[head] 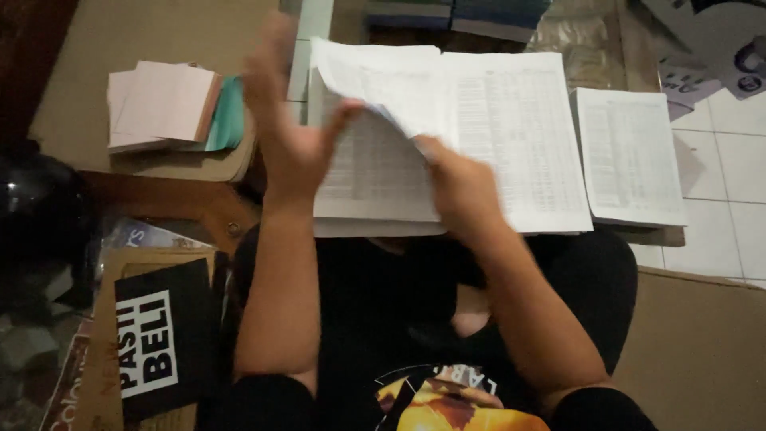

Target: A person is sitting on the floor flipping through and organizing large stacks of printed documents.

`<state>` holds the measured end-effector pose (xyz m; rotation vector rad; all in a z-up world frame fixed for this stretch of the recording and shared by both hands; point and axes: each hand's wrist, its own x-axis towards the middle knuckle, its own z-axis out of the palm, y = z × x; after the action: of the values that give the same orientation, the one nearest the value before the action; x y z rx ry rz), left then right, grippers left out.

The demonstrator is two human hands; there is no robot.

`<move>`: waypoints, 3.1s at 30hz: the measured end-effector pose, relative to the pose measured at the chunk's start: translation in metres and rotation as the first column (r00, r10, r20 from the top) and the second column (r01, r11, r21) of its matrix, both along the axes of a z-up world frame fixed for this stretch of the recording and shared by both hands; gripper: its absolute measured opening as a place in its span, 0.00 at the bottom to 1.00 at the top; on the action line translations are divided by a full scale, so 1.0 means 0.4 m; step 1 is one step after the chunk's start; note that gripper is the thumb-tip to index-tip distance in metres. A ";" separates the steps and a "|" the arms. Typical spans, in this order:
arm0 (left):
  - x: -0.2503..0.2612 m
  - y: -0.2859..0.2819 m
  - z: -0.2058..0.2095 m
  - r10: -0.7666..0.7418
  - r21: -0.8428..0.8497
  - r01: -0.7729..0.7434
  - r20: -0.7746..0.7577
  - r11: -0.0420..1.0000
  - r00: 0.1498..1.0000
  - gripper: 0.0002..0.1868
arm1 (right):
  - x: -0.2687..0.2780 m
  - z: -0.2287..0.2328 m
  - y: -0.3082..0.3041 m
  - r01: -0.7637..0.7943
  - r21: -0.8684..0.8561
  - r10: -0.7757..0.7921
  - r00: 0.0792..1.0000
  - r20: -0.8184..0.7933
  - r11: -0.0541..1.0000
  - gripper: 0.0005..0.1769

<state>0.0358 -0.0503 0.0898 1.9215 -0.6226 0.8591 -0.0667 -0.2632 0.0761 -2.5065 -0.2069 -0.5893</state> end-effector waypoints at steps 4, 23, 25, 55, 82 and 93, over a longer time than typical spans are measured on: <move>0.062 -0.025 -0.082 -0.082 -0.391 0.013 -0.161 0.920 0.984 0.41 | -0.056 0.007 -0.220 0.059 0.246 -0.109 0.974 0.197 0.967 0.12; -0.093 -0.121 -0.019 -0.281 -0.264 0.287 0.062 0.921 0.958 0.29 | -0.141 -0.017 -0.311 0.088 0.586 -0.242 0.951 0.190 0.806 0.21; -0.085 -0.120 -0.042 -0.208 -0.186 0.234 0.146 0.954 0.967 0.42 | -0.148 -0.013 -0.300 0.061 0.410 -0.228 0.899 0.374 0.910 0.24; -0.073 -0.101 -0.040 -0.209 -0.052 0.217 0.125 0.975 0.970 0.24 | -0.150 -0.001 -0.285 -0.102 0.331 -0.077 0.871 0.485 0.938 0.44; -0.202 -0.088 0.082 -0.667 -0.594 0.367 -0.426 0.716 0.612 0.48 | -0.195 -0.024 -0.136 -0.110 0.113 0.043 0.879 0.476 0.988 0.15; -0.168 -0.060 0.013 -0.754 -0.369 0.658 -0.370 0.656 0.543 0.24 | -0.174 -0.141 -0.173 -0.088 0.322 0.040 0.987 0.153 0.943 0.51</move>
<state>-0.0312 -0.0743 0.0950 1.4049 -0.8693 -0.1239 -0.1363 -0.3324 0.0196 -2.1294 -0.2232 -0.7169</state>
